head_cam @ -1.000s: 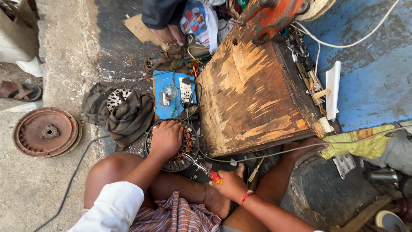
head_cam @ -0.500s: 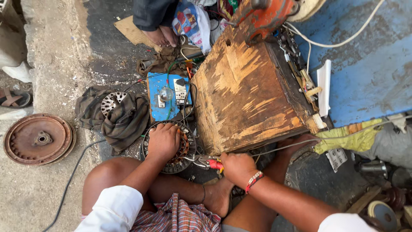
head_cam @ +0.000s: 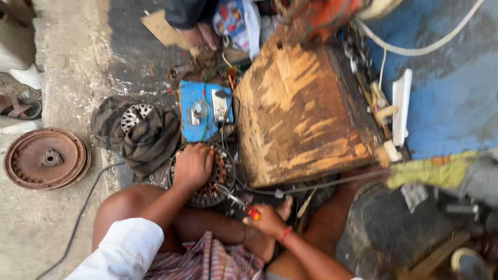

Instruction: The person sits on the ground rewinding an electric motor stator, feeding and pressing wire into the slots of the winding. They hold the stator steady with one hand and use pliers and a small stick tool to push and pack the wire into place around the slots.

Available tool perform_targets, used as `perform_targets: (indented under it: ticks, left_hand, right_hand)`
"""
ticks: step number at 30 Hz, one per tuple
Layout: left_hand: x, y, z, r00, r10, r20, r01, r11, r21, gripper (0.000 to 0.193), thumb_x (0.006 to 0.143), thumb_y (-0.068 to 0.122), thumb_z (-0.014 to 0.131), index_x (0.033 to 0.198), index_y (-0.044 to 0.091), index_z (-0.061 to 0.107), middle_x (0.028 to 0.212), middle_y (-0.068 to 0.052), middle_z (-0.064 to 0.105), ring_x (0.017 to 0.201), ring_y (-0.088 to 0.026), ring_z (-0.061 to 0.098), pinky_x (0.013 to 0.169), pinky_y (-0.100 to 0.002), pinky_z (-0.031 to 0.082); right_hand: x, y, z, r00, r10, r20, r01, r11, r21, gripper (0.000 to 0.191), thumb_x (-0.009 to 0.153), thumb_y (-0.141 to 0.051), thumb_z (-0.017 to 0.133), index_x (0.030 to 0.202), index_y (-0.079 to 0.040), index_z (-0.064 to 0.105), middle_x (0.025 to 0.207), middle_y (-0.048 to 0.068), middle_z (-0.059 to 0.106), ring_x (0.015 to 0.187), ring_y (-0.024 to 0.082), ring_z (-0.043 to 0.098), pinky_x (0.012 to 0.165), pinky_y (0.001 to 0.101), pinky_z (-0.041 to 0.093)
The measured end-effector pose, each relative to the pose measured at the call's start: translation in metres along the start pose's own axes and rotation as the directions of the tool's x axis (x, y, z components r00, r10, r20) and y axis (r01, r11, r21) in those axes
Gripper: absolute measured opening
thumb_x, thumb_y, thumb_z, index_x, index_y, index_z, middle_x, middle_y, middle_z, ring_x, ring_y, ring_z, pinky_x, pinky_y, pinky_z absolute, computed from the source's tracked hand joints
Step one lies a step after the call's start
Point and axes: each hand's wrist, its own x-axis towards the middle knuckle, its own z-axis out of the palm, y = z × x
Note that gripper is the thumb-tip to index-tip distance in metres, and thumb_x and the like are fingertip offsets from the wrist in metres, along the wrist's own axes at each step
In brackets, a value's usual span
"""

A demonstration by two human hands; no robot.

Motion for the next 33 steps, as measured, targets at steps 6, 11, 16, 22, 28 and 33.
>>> perform_targets:
  ticks: [6, 11, 16, 22, 28, 33]
  left_hand:
    - [-0.001, 0.003, 0.006, 0.999, 0.036, 0.031, -0.033, 0.994, -0.103, 0.026, 0.096, 0.025, 0.057, 0.100, 0.006, 0.074, 0.106, -0.011, 0.072, 0.096, -0.036, 0.062, 0.084, -0.048, 0.049]
    - [-0.002, 0.013, 0.011, 0.995, 0.078, 0.061, -0.068, 0.986, -0.153, 0.029, 0.097, 0.023, 0.054, 0.105, 0.005, 0.075, 0.111, -0.011, 0.074, 0.100, -0.035, 0.064, 0.088, -0.046, 0.050]
    - [-0.006, 0.024, 0.002, 0.994, 0.074, 0.083, -0.066, 0.993, -0.102, 0.035, 0.095, 0.032, 0.056, 0.107, 0.006, 0.075, 0.113, -0.011, 0.073, 0.104, -0.034, 0.063, 0.091, -0.046, 0.050]
    - [-0.026, 0.020, -0.024, 0.871, 0.246, 0.425, -0.302, 0.951, 0.070, 0.103, 0.070, 0.071, 0.077, 0.146, 0.009, 0.046, 0.148, -0.022, 0.044, 0.136, -0.045, 0.039, 0.105, -0.060, 0.034]
    - [-0.028, 0.017, -0.052, 0.771, 0.177, 0.612, -0.380, 0.899, 0.218, 0.139, 0.053, 0.075, 0.085, 0.157, 0.006, 0.024, 0.157, -0.027, 0.029, 0.145, -0.046, 0.026, 0.113, -0.057, 0.028]
    - [-0.029, 0.009, -0.061, 0.821, 0.226, 0.524, -0.364, 0.915, 0.176, 0.120, 0.058, 0.060, 0.084, 0.151, 0.003, 0.034, 0.152, -0.026, 0.036, 0.142, -0.042, 0.033, 0.113, -0.056, 0.030]
  right_hand:
    - [0.012, 0.011, 0.012, 0.995, -0.059, -0.079, 0.066, 0.994, 0.087, 0.042, 0.080, -0.039, 0.084, 0.080, -0.003, 0.063, 0.065, 0.013, 0.060, 0.062, 0.019, 0.053, 0.058, 0.0378, 0.048]
    - [0.003, 0.016, 0.019, 0.984, -0.007, -0.177, 0.006, 1.000, -0.006, 0.042, 0.083, -0.038, 0.080, 0.078, -0.001, 0.060, 0.067, 0.018, 0.063, 0.058, 0.030, 0.059, 0.058, 0.0421, 0.049]
    - [-0.011, 0.011, 0.021, 0.948, -0.144, -0.285, 0.112, 0.986, -0.124, 0.038, 0.083, -0.041, 0.079, 0.086, -0.004, 0.069, 0.079, 0.020, 0.072, 0.075, 0.042, 0.069, 0.066, 0.0494, 0.053]
    - [-0.045, -0.008, 0.005, 0.979, 0.116, -0.168, -0.143, 0.978, -0.154, 0.041, 0.081, -0.043, 0.078, 0.087, -0.004, 0.069, 0.081, 0.021, 0.071, 0.079, 0.043, 0.069, 0.069, 0.0506, 0.052]
    - [-0.034, -0.061, -0.037, 0.991, 0.130, -0.028, -0.130, 0.898, -0.421, 0.041, 0.079, -0.047, 0.078, 0.082, -0.006, 0.071, 0.079, 0.020, 0.073, 0.081, 0.041, 0.070, 0.083, 0.0538, 0.045]
    - [-0.018, -0.125, -0.078, 0.939, 0.334, 0.079, -0.237, 0.798, -0.555, 0.043, 0.077, -0.050, 0.077, 0.092, -0.010, 0.074, 0.090, 0.019, 0.073, 0.089, 0.040, 0.071, 0.081, 0.0489, 0.055]
